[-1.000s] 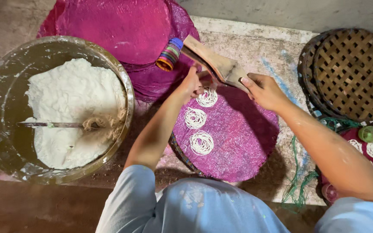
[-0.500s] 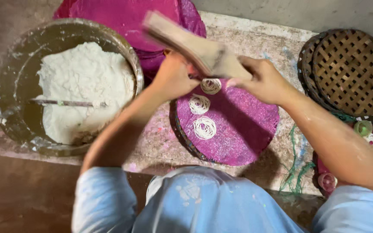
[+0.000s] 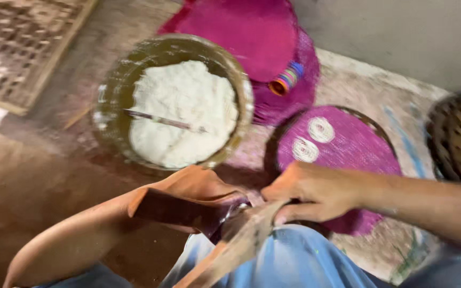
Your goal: The person presses rice dough through a handheld wooden noodle press, squeezing the handle to extrude strands in circular nests onto round pink trays. They reload dough into the press from a large basin, place each finished nest on the trays, and cover completed trays with a cloth.
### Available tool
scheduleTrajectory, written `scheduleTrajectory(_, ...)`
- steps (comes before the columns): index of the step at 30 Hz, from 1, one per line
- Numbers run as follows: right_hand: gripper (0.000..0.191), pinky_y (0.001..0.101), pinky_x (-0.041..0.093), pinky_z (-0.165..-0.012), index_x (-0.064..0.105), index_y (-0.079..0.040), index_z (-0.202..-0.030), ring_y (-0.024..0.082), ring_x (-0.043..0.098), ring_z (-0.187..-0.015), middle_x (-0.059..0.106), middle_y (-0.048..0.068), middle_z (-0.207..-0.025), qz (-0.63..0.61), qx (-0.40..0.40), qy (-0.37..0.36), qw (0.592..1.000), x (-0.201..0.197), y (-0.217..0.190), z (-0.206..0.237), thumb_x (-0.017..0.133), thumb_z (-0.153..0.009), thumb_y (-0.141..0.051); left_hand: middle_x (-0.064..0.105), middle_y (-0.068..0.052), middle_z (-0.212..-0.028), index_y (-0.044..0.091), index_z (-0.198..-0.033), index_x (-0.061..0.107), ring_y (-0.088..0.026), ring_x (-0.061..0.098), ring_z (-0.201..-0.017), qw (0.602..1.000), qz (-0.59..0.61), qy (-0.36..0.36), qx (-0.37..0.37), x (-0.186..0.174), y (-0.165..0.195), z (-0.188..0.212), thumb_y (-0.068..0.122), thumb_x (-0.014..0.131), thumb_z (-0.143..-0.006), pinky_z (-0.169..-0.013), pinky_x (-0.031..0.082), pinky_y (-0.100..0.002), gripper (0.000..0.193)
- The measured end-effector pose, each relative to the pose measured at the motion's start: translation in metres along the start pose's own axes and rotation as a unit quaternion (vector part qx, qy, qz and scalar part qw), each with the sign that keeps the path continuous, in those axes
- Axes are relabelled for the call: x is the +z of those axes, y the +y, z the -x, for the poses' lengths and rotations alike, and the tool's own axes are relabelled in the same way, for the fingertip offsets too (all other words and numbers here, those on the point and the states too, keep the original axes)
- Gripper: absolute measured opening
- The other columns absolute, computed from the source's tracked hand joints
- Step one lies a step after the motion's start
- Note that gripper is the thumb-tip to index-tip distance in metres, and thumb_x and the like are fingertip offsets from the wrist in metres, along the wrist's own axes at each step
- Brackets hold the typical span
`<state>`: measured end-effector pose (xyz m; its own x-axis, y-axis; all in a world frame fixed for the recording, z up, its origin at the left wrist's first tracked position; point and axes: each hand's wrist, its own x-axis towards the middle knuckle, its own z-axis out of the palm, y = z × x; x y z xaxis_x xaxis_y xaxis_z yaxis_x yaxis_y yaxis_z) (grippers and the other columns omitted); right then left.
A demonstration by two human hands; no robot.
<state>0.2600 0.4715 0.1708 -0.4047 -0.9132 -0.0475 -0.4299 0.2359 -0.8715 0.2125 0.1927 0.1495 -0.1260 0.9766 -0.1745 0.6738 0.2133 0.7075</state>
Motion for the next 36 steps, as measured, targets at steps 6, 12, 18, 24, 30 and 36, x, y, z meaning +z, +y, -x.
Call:
scheduleTrajectory(6,0.028,0.0385,0.051,-0.067,0.062,-0.007,-0.095,0.031,0.066,-0.076,0.064,0.009,-0.084,0.277,-0.134,0.166,0.937,-0.032,0.035,-0.035,0.064,-0.098,-0.036,0.065,-0.015,-0.115,0.001,-0.126,0.061,-0.03,0.071,-0.101,0.953,0.279,0.089,-0.074,-0.045,-0.139,0.137,0.016,0.067,-0.088,-0.09,0.056,-0.041,0.042)
scheduleTrajectory(12,0.035,0.0361,0.05,-0.07,0.075,-0.014,-0.113,0.023,0.066,-0.078,0.069,0.004,-0.088,0.672,-0.126,0.104,0.722,-0.091,0.07,-0.118,0.07,-0.082,0.002,0.065,-0.019,-0.136,-0.003,-0.136,0.057,-0.035,0.071,-0.119,0.712,0.694,0.104,0.012,0.027,-0.213,0.144,0.019,0.06,-0.091,-0.103,0.057,-0.042,0.05)
scheduleTrajectory(18,0.039,0.0416,0.053,-0.085,0.065,-0.008,-0.118,0.035,0.065,-0.099,0.064,0.018,-0.112,0.616,-0.104,0.425,0.655,-0.078,0.107,-0.22,0.071,-0.081,-0.016,0.07,-0.009,-0.098,0.004,-0.131,0.063,-0.02,0.065,-0.079,0.668,0.592,0.442,-0.085,0.065,-0.246,0.123,0.015,0.066,-0.091,-0.07,0.056,-0.037,0.041)
scheduleTrajectory(24,0.033,0.0461,0.057,-0.075,0.066,-0.002,-0.109,0.036,0.07,-0.09,0.069,0.02,-0.103,0.409,0.179,0.156,0.881,0.006,0.197,-0.319,0.07,-0.086,-0.026,0.063,-0.001,-0.104,0.001,-0.128,0.059,-0.011,0.058,-0.09,0.631,0.272,0.723,-0.076,0.059,-0.3,0.147,-0.001,0.07,-0.1,-0.077,0.049,-0.029,0.03)
scheduleTrajectory(30,0.031,0.0424,0.06,-0.074,0.066,0.003,-0.107,0.031,0.072,-0.092,0.072,0.019,-0.102,0.5,0.222,0.041,0.836,0.001,0.254,-0.349,0.066,-0.082,-0.016,0.061,-0.001,-0.118,0.002,-0.147,0.04,-0.01,0.058,-0.109,0.596,0.144,0.788,-0.057,0.059,-0.313,0.139,-0.005,0.072,-0.091,-0.096,0.049,-0.025,0.065)
scheduleTrajectory(36,0.022,0.0467,0.059,-0.077,0.067,-0.004,-0.116,0.034,0.073,-0.089,0.072,0.019,-0.104,0.427,0.276,0.087,0.857,-0.043,0.248,-0.366,0.055,-0.098,-0.005,0.063,-0.002,-0.113,0.001,-0.145,0.046,-0.009,0.06,-0.102,0.584,0.182,0.79,-0.044,0.055,-0.308,0.141,-0.005,0.074,-0.093,-0.091,0.051,-0.024,0.06)
